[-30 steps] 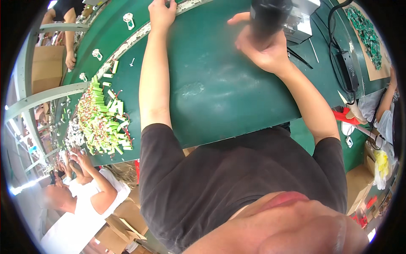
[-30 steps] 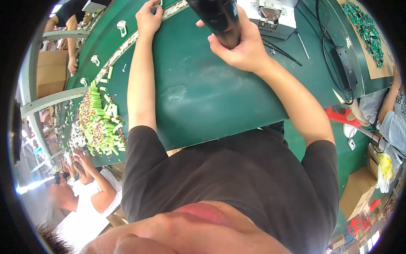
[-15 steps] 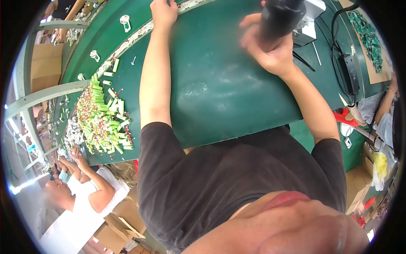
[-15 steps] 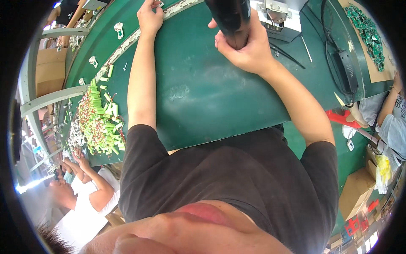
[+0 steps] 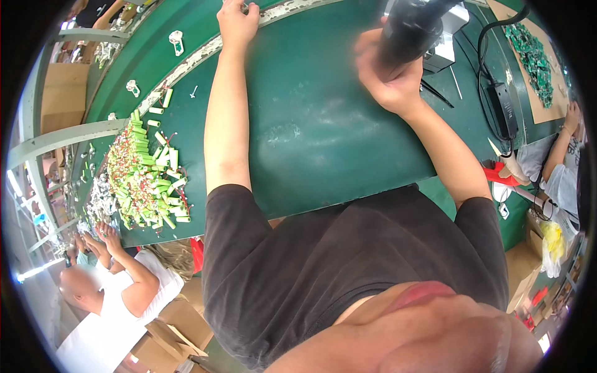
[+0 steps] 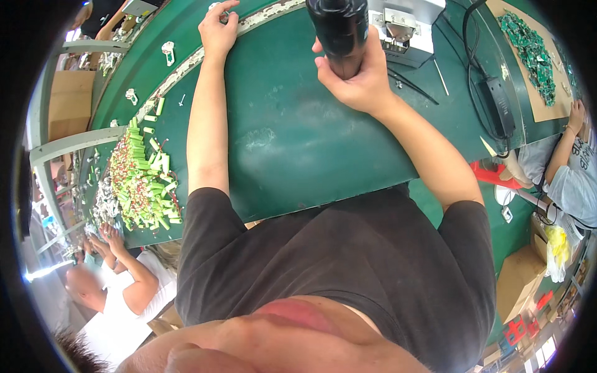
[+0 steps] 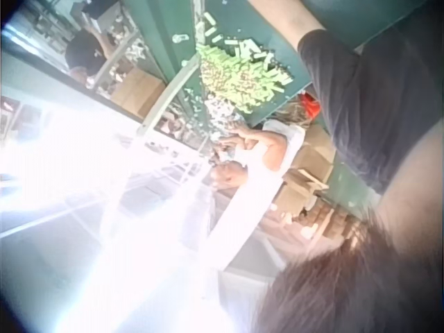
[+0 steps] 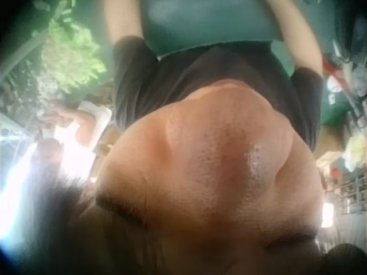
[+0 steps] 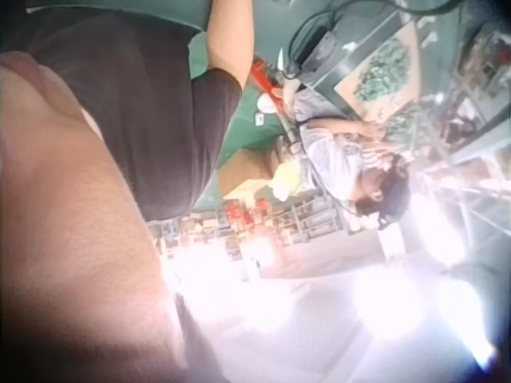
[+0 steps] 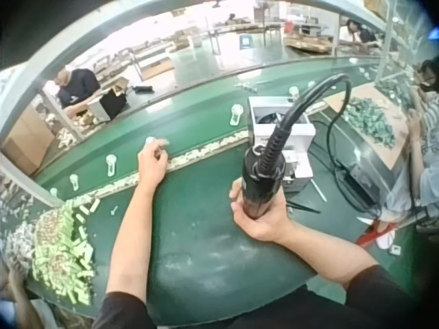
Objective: Assembling components onto circuit boards using an electric screwdriver.
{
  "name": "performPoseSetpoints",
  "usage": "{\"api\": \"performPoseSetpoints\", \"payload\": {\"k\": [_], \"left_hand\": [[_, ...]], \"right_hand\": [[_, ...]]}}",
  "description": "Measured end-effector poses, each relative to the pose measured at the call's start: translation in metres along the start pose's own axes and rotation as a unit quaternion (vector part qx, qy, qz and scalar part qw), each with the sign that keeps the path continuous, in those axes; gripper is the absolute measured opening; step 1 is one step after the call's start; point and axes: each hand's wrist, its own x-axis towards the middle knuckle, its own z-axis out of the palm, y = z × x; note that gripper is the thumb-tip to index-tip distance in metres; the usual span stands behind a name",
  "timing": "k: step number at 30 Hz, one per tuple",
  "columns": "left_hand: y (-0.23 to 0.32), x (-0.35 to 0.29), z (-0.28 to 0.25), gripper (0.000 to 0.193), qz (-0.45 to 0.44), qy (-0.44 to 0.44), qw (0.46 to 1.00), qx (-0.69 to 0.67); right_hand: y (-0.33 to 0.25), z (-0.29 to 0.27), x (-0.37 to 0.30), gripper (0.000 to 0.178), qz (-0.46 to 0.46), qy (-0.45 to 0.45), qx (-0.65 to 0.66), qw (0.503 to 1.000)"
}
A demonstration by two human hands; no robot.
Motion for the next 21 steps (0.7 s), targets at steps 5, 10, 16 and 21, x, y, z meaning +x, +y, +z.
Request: {"api": "performPoseSetpoints", "payload": {"k": [5,10,16,21], "left_hand": [[0.001,0.000,0.003,0.028,0.035,0.023,0.999,-0.008],[-0.022,0.005,0.006,0.019,0.035,0.028,0.998,0.032],[-0.032,0.005,0.016,0.019,0.060,0.071,0.996,0.005],[-0.027,0.005,0.018,0.017,0.034,0.069,0.997,0.013]], "right_hand": [[-0.003,0.001,-0.005,0.065,0.025,0.018,-0.022,0.999],[-0.001,0.001,-0.004,0.078,0.045,0.007,-0.041,0.998],[0.003,0.003,-0.009,0.079,0.070,0.039,-0.022,0.997],[-0.001,-0.001,-0.007,0.078,0.055,0.043,-0.073,0.995]]}}
